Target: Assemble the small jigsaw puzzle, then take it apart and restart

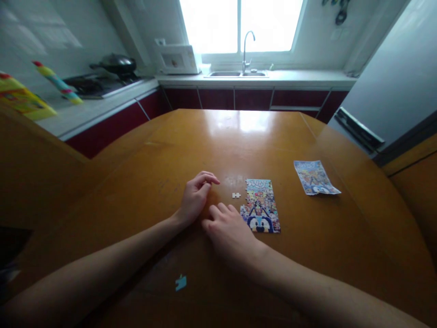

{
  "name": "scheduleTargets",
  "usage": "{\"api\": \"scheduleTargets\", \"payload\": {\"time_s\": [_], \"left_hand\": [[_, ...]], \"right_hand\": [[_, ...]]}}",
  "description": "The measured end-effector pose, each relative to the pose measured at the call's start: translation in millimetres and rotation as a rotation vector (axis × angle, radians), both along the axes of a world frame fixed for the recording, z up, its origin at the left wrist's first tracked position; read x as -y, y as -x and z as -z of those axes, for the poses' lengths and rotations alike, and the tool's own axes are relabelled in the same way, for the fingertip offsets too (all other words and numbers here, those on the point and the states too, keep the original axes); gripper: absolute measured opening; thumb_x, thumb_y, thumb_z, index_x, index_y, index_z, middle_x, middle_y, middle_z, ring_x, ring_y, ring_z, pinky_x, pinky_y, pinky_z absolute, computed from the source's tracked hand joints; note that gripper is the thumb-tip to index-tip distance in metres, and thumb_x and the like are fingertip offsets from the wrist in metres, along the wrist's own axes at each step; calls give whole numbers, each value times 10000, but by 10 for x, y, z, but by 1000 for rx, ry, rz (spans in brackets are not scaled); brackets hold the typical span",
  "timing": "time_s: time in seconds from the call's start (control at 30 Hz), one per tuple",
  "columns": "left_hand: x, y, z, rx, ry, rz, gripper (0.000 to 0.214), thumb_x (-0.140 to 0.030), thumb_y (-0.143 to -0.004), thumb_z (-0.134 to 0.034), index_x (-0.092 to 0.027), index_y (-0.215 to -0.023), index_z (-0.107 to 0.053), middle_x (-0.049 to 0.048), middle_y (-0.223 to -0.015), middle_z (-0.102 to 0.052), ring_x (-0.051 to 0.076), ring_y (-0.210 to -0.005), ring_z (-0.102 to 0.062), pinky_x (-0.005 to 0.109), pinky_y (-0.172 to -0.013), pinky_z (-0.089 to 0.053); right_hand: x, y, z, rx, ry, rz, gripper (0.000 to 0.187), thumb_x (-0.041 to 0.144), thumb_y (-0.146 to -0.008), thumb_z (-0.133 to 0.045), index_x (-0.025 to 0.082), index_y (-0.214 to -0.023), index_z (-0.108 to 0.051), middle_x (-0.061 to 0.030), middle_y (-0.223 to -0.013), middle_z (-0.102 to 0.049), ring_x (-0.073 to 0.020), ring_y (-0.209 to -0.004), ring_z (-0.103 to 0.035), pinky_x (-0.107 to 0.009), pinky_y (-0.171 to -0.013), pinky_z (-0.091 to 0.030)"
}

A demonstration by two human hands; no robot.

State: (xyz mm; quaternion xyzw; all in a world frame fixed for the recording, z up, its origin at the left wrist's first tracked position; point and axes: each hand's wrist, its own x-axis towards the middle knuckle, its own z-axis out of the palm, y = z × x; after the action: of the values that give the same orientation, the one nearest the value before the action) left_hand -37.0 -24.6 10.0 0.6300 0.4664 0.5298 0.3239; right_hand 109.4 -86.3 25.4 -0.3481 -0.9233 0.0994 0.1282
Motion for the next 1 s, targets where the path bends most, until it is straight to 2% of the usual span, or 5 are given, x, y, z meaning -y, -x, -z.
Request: {"api": "scheduleTargets", "payload": {"time_s": [0.23, 0.37, 0.6, 0.77, 1.0], "left_hand": [[-18, 5, 1, 11, 4, 8, 227, -103, -792, -469, -173, -724, -675, 35, -854, -608, 167, -861, -580, 284, -762, -451], [1, 6, 10, -55, -15, 31, 239, -71, -794, -471, -179, -747, -678, 33, -868, -601, 172, -868, -570, 300, -769, -449], [117, -42, 16, -417, -152, 251, 245, -53, -856, -535, -216, -857, -718, 50, -997, -606, 215, -1030, -503, 424, -967, -427], [153, -41, 14, -577, -209, 367, 298, -50, -853, -582, -267, -1004, -720, 58, -1148, -572, 235, -1105, -453, 452, -974, -458], [137, -47, 7, -625, -182, 363, 284, -51, -857, -570, -258, -988, -715, 60, -1149, -561, 243, -1106, -444, 471, -960, -475]], "right_hand": [[-2, 47, -69, -226, 291, 85, 136, 55, -785, -585, 186, -764, -612, -12, -787, -651, -143, -700, -532, -267, -635, -386], [-101, -222, -72, -494, 458, 273, 201, 56, -775, -601, 192, -892, -691, 13, -695, -676, -125, -614, -576, -253, -603, -428], [-374, -882, 89, -744, 398, 613, 150, 267, -798, -710, 179, -899, -779, -77, -876, -777, -223, -770, -717, -355, -723, -556], [-375, -917, 170, -726, 384, 589, 158, 263, -829, -685, 185, -936, -772, -55, -811, -768, -194, -670, -694, -328, -637, -545], [-378, -845, 184, -649, 273, 512, 51, 237, -827, -728, 212, -859, -759, -26, -779, -729, -168, -666, -627, -313, -627, -490]]}}
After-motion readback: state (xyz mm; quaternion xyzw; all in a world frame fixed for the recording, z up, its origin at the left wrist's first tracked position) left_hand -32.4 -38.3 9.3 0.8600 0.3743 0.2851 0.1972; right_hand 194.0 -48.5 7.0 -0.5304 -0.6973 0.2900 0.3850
